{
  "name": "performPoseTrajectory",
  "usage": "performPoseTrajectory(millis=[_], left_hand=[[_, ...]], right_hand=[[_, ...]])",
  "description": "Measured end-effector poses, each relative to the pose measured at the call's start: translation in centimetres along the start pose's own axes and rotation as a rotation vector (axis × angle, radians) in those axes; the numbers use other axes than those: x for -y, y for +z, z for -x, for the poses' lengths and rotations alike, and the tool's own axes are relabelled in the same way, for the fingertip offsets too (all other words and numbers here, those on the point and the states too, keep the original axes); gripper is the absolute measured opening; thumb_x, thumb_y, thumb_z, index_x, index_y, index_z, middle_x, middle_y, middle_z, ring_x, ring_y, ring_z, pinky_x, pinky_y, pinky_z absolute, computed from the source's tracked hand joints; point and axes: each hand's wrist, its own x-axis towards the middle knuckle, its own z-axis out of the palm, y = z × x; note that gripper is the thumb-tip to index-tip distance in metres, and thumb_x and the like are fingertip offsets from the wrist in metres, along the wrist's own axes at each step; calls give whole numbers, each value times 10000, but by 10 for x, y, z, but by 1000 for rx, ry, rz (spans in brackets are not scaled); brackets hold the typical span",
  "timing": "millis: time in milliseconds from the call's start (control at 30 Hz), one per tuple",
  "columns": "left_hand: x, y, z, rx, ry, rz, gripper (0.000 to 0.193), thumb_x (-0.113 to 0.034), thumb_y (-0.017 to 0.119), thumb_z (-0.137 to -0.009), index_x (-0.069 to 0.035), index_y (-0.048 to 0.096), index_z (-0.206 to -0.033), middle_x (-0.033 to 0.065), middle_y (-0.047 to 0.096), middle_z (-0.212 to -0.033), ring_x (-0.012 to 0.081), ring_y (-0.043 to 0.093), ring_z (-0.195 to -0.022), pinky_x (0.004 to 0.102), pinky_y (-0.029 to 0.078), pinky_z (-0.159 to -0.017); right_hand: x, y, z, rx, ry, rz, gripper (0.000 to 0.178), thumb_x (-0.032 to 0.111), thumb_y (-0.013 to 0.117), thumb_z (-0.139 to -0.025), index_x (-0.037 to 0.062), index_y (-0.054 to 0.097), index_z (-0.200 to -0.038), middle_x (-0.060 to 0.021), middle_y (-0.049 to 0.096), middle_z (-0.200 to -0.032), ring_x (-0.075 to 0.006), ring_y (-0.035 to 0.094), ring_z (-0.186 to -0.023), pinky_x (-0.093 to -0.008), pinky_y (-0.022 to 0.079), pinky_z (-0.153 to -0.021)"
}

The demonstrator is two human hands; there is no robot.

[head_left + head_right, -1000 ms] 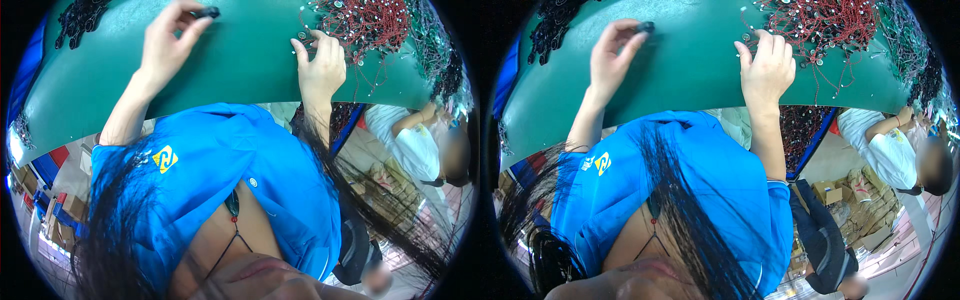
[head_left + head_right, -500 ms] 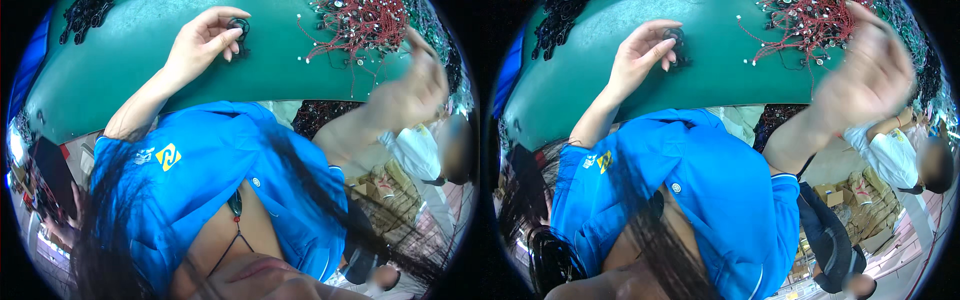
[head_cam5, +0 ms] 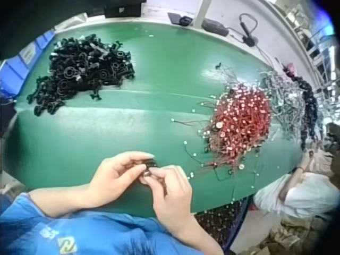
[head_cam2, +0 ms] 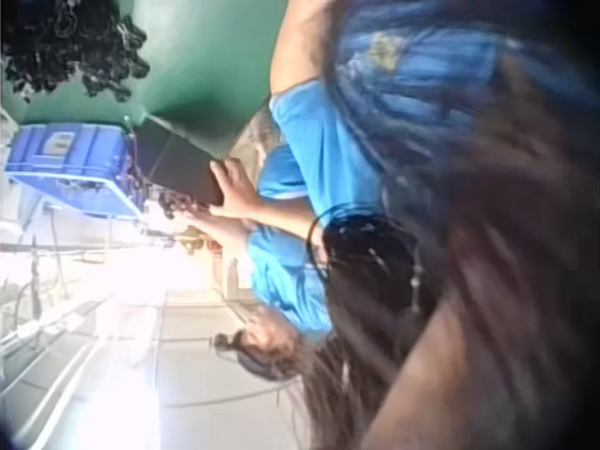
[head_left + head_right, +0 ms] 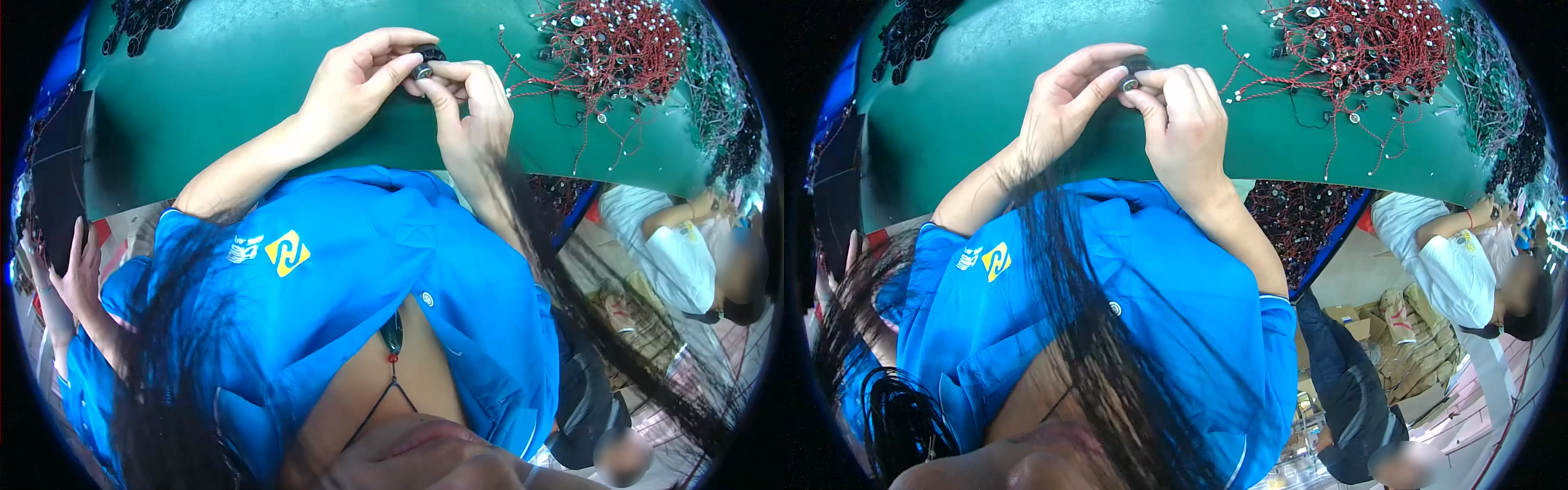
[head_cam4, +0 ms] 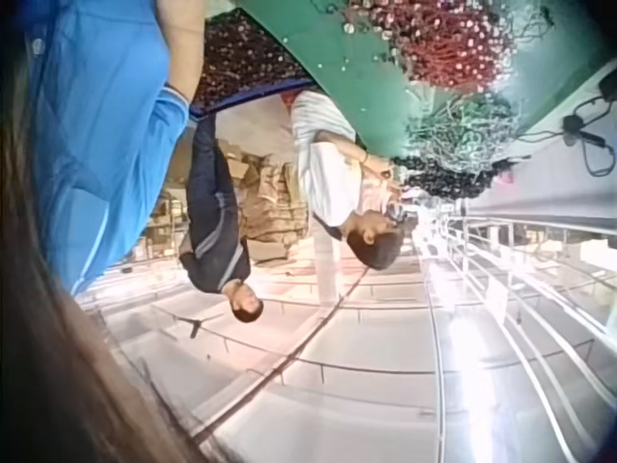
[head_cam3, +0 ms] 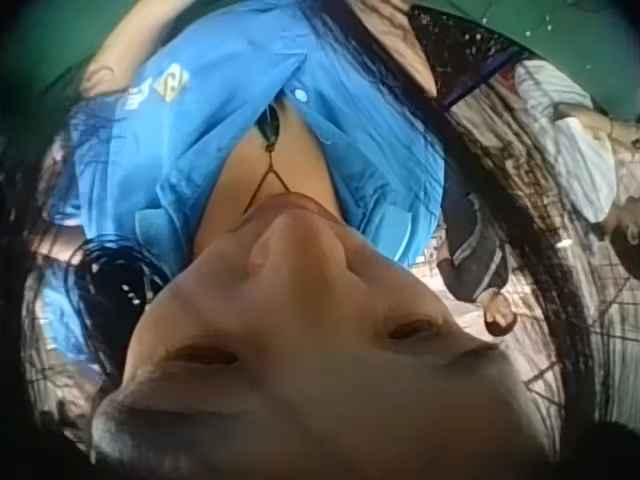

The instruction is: Assembling small black electronic components onto red and green wired strands.

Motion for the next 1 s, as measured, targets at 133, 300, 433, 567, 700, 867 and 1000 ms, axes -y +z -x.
performPoseTrajectory(millis=[133, 300, 433, 567, 700, 867, 1000], left_hand=[[4, 0, 1, -18, 63, 25, 278, -87, 516, -956, 10, 552, -1214, 80, 619, -1119, 134, 589, -991, 279, 490, -884], [5, 1, 1, 10, 34, 65, 290, -68, 536, -940, 7, 544, -1221, 86, 617, -1107, 146, 601, -1001, 277, 496, -875], [1, 0, 3, 28, 50, -122, 329, -24, 577, -901, -4, 540, -1227, 90, 611, -1080, 145, 612, -999, 271, 502, -872], [0, -5, 1, 112, -7, -184, 352, 0, 593, -882, -7, 531, -1229, 86, 612, -1053, 143, 621, -984, 265, 506, -866], [1, -4, 1, 124, 63, -212, 327, -11, 596, -886, 4, 536, -1208, 82, 612, -1051, 142, 628, -944, 257, 511, -832], [9, 0, 2, -28, 191, -153, 235, -44, 642, -854, 16, 585, -1075, 79, 652, -941, 100, 631, -757, 213, 508, -687], [9, -1, 3, -99, 214, -189, 211, -33, 637, -845, 21, 588, -1043, 62, 639, -916, 82, 600, -791, 209, 496, -689]], right_hand=[[-5, 5, 5, 18, 53, -9, 105, 83, 665, -819, 37, 578, -782, -59, 617, -725, -239, 564, -640, -345, 449, -577], [0, -1, 5, 61, 234, -88, 125, 82, 664, -822, 50, 560, -761, -66, 583, -683, -218, 564, -605, -345, 441, -552], [4, -5, 5, 82, 235, -71, 125, 70, 652, -817, 49, 544, -757, -76, 566, -682, -234, 568, -610, -351, 438, -548], [4, -9, 4, 119, 11, 144, 96, 74, 620, -812, 50, 531, -786, -88, 544, -716, -268, 568, -671, -373, 443, -592], [1, -12, 4, 162, -112, 270, 88, 93, 605, -811, 54, 527, -822, -87, 536, -744, -273, 564, -723, -385, 439, -645], [5, -7, 2, 114, -202, 363, 84, 113, 593, -818, 52, 537, -831, -77, 555, -748, -249, 569, -717, -370, 416, -621], [3, 0, 5, 63, -264, 364, 61, 110, 579, -799, 74, 548, -836, -53, 549, -728, -221, 565, -696, -353, 398, -597]])
